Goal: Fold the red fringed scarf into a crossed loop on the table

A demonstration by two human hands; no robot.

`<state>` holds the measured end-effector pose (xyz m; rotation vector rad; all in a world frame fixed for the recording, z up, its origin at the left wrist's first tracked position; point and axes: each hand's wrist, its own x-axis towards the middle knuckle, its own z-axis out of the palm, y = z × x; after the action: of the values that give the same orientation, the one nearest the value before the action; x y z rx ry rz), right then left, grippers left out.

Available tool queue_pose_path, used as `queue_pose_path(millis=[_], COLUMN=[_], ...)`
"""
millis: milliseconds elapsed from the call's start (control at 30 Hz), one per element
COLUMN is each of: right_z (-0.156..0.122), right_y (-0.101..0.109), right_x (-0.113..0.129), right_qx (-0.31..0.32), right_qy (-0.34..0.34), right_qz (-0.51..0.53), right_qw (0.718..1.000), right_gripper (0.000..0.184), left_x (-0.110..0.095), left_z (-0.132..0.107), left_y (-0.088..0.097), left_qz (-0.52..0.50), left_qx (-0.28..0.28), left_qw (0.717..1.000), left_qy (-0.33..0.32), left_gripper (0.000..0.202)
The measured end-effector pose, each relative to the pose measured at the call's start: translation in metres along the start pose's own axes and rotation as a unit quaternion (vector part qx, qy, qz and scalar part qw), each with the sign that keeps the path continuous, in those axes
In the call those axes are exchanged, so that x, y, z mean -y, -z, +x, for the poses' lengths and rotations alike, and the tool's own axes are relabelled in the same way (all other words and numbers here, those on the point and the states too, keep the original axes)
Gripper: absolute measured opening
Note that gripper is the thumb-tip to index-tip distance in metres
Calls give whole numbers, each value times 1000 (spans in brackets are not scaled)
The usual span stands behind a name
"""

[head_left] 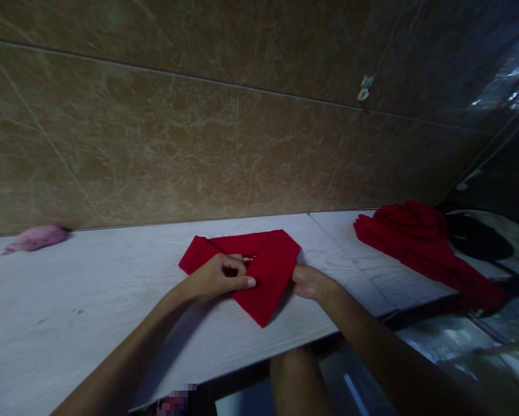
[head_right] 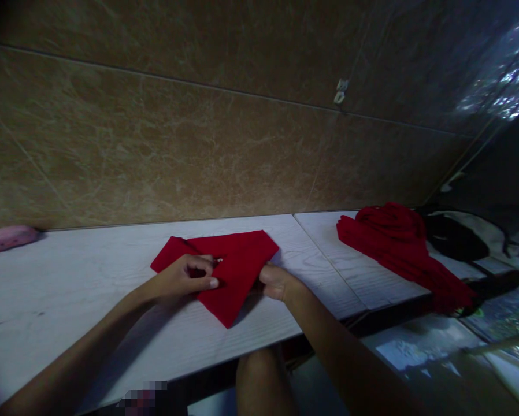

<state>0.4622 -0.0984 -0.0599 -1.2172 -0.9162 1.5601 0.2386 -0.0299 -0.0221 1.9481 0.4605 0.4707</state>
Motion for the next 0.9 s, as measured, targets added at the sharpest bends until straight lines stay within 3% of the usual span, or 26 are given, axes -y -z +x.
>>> queue_pose_path(millis=[167, 367, 533, 800, 900], right_z=[-10, -25, -24, -29, -39], right_y=[-4, 7, 14, 4, 11], right_x=[13, 25, 26, 11, 7], right_qx=[53, 114, 166, 187, 232], right_qy=[-14, -45, -71, -45, -44], right_qz=[-9, -35, -38, 3, 25], right_qw=[998, 992, 983, 981, 971], right_gripper=[35, 40, 44, 46, 51], left_x=[-2, 18, 30, 33, 33], left_z=[-5, -9, -5, -4, -3], left_y=[3, 16, 21, 22, 22], left_qz=[-71, -171, -177, -223, -219], left_qx=[51, 42, 41, 40, 42], left_qw=[995, 979, 973, 965, 966], left_qy=[41, 107, 140, 133, 130], left_gripper=[40, 53, 56, 54, 54])
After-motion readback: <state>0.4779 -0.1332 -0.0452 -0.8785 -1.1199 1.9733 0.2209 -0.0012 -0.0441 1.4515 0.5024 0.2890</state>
